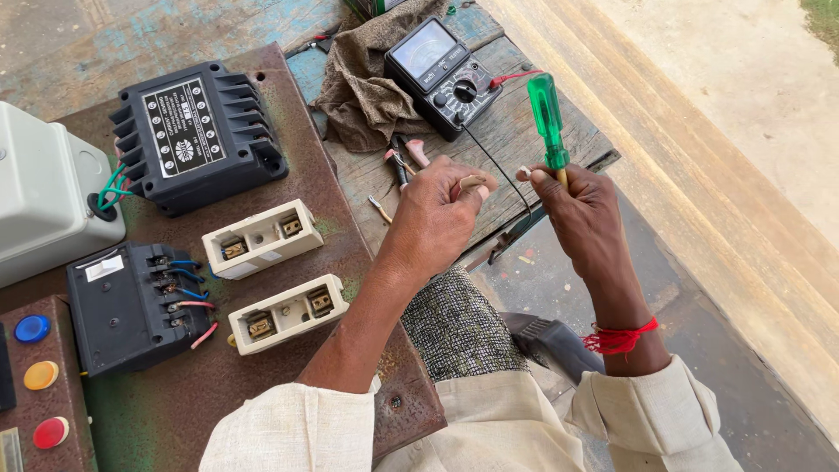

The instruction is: The person cleans electrical fuse components using a cloth, wipes down a multimeter and other panels, and then secures a wire into a fuse block using a screwdriver.

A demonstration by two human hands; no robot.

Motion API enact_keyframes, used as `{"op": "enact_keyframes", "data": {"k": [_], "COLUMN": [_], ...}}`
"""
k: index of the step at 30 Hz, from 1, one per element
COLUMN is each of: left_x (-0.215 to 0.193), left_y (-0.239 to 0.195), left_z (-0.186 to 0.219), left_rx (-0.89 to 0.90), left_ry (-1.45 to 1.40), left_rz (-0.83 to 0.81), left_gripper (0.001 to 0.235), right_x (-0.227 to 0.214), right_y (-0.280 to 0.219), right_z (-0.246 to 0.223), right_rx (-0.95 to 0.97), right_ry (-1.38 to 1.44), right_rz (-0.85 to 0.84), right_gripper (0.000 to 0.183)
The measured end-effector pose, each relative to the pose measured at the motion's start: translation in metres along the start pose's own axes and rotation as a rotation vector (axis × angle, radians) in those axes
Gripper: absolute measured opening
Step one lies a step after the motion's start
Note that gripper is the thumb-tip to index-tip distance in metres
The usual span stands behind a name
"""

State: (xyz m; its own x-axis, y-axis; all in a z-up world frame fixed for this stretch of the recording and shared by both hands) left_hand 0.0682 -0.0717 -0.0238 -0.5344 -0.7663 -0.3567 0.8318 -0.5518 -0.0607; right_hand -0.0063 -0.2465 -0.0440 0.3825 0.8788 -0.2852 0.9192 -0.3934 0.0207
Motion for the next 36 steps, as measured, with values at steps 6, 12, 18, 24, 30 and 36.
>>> {"op": "enact_keyframes", "data": {"k": [6,12,18,24,30,36], "left_x": [0.046,0.081,0.109,0.127,0.124,0.111], "left_y": [0.019,0.031,0.029,0.031,0.043,0.048], "left_z": [0.007,0.003,0.011,0.028,0.025,0.016], "left_rx": [0.083,0.087,0.125,0.308,0.286,0.248], "left_ry": [0.091,0.146,0.376,0.572,0.664,0.627], "left_rz": [-0.089,-0.163,-0.264,-0.239,-0.217,-0.18], "left_gripper": [0.031,0.043,0.044,0.047,0.016,0.01], "right_x": [-0.041,-0.06,-0.1,-0.112,-0.114,-0.133], "right_y": [0.012,0.016,0.03,0.039,0.065,0.061], "right_z": [0.024,0.032,0.052,0.077,0.133,0.191], "right_rx": [0.094,-0.034,0.131,0.028,-0.089,0.371], "right_ry": [-0.426,-0.324,-0.389,-0.255,-0.202,0.066], "right_rz": [0.098,0.182,0.344,0.29,0.193,0.166], "right_gripper": [0.034,0.021,0.058,0.079,0.085,0.079]}}
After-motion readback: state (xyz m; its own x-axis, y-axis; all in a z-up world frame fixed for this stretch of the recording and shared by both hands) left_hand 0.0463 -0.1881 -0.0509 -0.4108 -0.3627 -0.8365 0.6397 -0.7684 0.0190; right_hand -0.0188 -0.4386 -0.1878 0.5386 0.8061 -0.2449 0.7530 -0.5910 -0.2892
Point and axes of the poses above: each hand's wrist, its own y-axis towards the middle knuckle, its own x-axis out of the palm, z = x × y, the point moved 9 cm from there along y, towards the middle knuckle, and after that the axes turned 3 degrees about -z, right-handed, at the moved point
